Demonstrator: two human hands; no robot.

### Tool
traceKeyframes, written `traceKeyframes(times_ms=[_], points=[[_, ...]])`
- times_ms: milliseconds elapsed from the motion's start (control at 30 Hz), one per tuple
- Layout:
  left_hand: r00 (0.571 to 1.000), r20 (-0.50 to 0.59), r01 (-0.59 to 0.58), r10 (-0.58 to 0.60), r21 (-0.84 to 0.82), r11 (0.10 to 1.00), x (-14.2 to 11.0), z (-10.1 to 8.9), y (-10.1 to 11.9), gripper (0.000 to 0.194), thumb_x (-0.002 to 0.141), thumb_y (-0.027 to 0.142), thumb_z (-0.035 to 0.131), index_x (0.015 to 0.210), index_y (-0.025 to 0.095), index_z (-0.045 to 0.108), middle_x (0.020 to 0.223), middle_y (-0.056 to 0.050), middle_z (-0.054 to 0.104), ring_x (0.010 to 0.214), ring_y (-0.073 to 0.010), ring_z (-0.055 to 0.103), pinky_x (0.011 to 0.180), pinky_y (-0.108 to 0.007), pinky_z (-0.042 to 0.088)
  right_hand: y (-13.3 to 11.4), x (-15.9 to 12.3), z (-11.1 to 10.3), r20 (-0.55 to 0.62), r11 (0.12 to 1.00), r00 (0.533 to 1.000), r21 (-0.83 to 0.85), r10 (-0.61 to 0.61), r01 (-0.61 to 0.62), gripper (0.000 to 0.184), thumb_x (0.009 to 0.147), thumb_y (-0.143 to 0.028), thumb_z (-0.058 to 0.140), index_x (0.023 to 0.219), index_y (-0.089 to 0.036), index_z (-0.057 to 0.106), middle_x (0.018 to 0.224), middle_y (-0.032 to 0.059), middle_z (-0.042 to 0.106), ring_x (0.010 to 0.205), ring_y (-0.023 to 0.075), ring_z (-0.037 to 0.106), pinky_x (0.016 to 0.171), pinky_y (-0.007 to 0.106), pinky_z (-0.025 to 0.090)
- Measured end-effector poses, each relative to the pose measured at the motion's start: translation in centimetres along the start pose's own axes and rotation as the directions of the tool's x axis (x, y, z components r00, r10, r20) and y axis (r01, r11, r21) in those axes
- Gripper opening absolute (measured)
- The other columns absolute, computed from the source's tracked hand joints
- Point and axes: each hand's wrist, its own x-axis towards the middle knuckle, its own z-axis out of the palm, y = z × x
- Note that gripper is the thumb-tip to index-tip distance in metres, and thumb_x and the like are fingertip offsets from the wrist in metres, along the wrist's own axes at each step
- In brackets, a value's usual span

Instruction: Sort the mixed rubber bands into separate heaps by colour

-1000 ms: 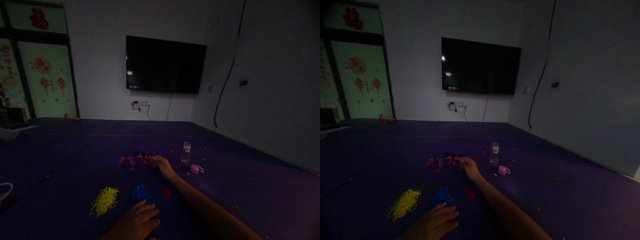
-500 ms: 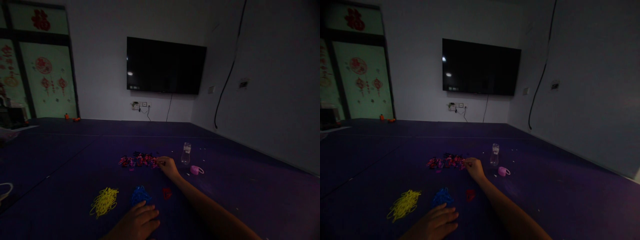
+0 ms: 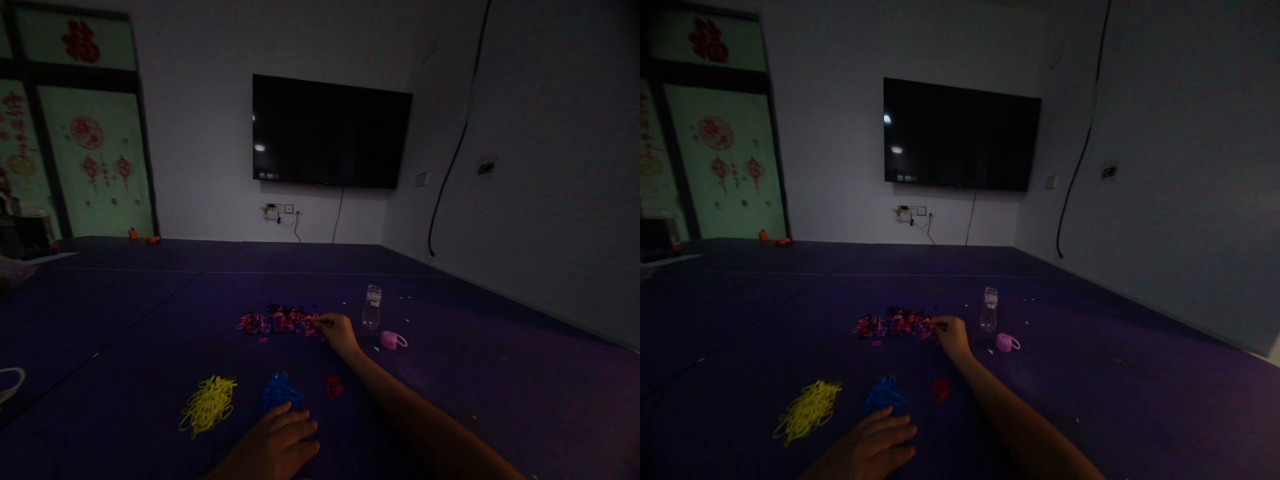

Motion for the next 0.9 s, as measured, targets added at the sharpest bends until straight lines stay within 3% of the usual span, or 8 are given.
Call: traceKeyframes(times_ms=[267, 633, 900], points=[[0.999, -0.049, -0.002, 0.001, -0.029, 1.0, -0.6, 1.5, -0.3, 0.036, 0.092, 0.043, 0.043, 0.117, 0.02, 0.055, 0.121, -0.003, 0.059, 0.113, -0.0178, 0.053, 0.096, -0.031, 0.043, 0.2, 0.0, 0.2, -0.017, 0.998, 0.999, 0.04, 0.04, -0.039, 0.022, 0.072, -0.031, 0.058, 0.078, -0.016, 0.073, 0.068, 0.0052, 0.071, 0.061, 0.0184, 0.065, 0.055, 0.026, 0.051], [0.996, -0.086, -0.027, 0.026, -0.009, 1.0, -0.7, 1.8, -0.4, 0.036, 0.091, 0.042, 0.045, 0.116, 0.018, 0.055, 0.119, -0.004, 0.061, 0.11, -0.0185, 0.055, 0.093, -0.033, 0.045, 0.0, -0.1, 0.1, -0.013, 0.999, 0.999, -0.033, -0.043, 0.043, 0.027, 0.076, -0.03, 0.052, 0.089, -0.018, 0.073, 0.077, 0.0053, 0.072, 0.067, 0.021, 0.066, 0.063, 0.031, 0.053], [0.996, -0.086, -0.024, 0.022, -0.025, 0.999, -0.7, 1.7, -0.4, 0.035, 0.092, 0.041, 0.045, 0.116, 0.018, 0.055, 0.12, -0.004, 0.06, 0.112, -0.0183, 0.053, 0.095, -0.032, 0.044, 0.0, -0.2, 0.2, -0.021, 0.999, 1.0, 0.037, 0.001, 0.0, 0.03, 0.075, -0.026, 0.051, 0.094, -0.017, 0.072, 0.076, 0.0058, 0.072, 0.063, 0.0194, 0.066, 0.059, 0.029, 0.053]])
